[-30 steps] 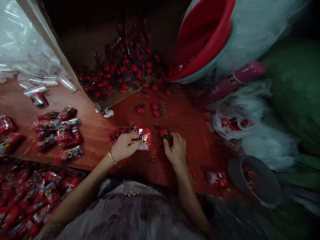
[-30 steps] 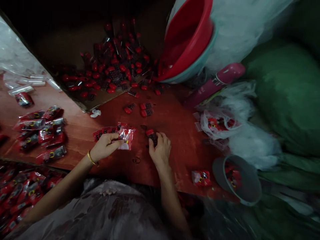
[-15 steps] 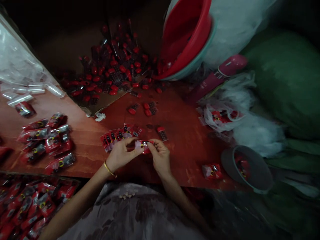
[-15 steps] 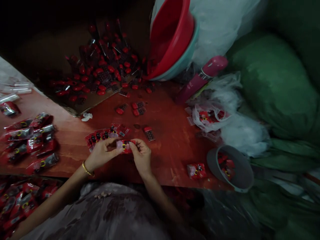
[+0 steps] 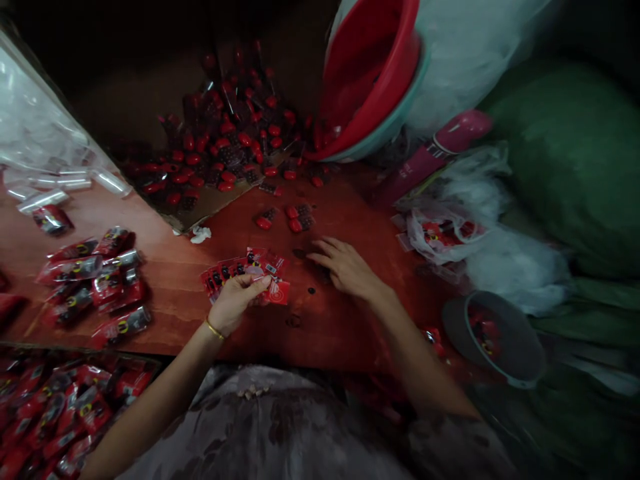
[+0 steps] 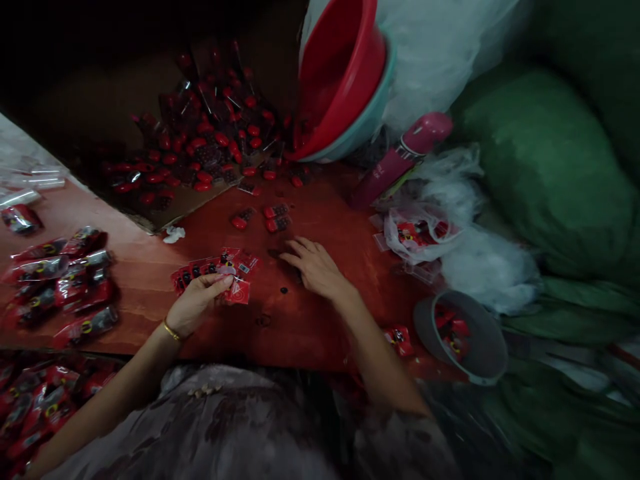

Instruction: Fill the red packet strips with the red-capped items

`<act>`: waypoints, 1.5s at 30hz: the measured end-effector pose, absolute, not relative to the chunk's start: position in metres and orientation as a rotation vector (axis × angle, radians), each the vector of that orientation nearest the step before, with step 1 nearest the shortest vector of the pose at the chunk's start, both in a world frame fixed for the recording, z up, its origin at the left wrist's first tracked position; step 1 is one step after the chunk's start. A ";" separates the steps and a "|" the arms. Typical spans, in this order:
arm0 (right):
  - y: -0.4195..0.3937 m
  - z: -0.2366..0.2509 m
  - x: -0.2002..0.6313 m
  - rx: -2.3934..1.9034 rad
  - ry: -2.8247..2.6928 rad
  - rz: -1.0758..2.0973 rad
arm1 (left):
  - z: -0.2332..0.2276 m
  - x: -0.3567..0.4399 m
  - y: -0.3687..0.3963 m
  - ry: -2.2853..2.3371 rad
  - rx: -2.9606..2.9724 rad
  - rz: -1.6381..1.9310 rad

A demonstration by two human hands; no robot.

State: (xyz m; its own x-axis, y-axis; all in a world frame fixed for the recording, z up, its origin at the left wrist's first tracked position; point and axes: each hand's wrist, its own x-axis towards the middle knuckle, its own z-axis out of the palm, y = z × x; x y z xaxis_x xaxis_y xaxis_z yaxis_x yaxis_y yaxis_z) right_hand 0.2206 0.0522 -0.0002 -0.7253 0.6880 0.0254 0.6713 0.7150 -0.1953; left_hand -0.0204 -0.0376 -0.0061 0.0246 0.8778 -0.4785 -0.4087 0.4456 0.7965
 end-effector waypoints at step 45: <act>-0.067 -0.011 0.182 -1.267 -1.303 1.563 | -0.005 -0.010 -0.043 1.343 0.912 1.159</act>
State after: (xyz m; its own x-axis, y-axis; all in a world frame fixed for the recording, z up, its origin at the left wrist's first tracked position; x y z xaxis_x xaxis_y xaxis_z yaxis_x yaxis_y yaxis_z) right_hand 0.1820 -0.0668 -0.0115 -0.2505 0.9404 -0.2299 0.0573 -0.2227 -0.9732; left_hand -0.0099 -0.0431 -0.0047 -0.1163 0.9641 -0.2387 -0.0951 0.2284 0.9689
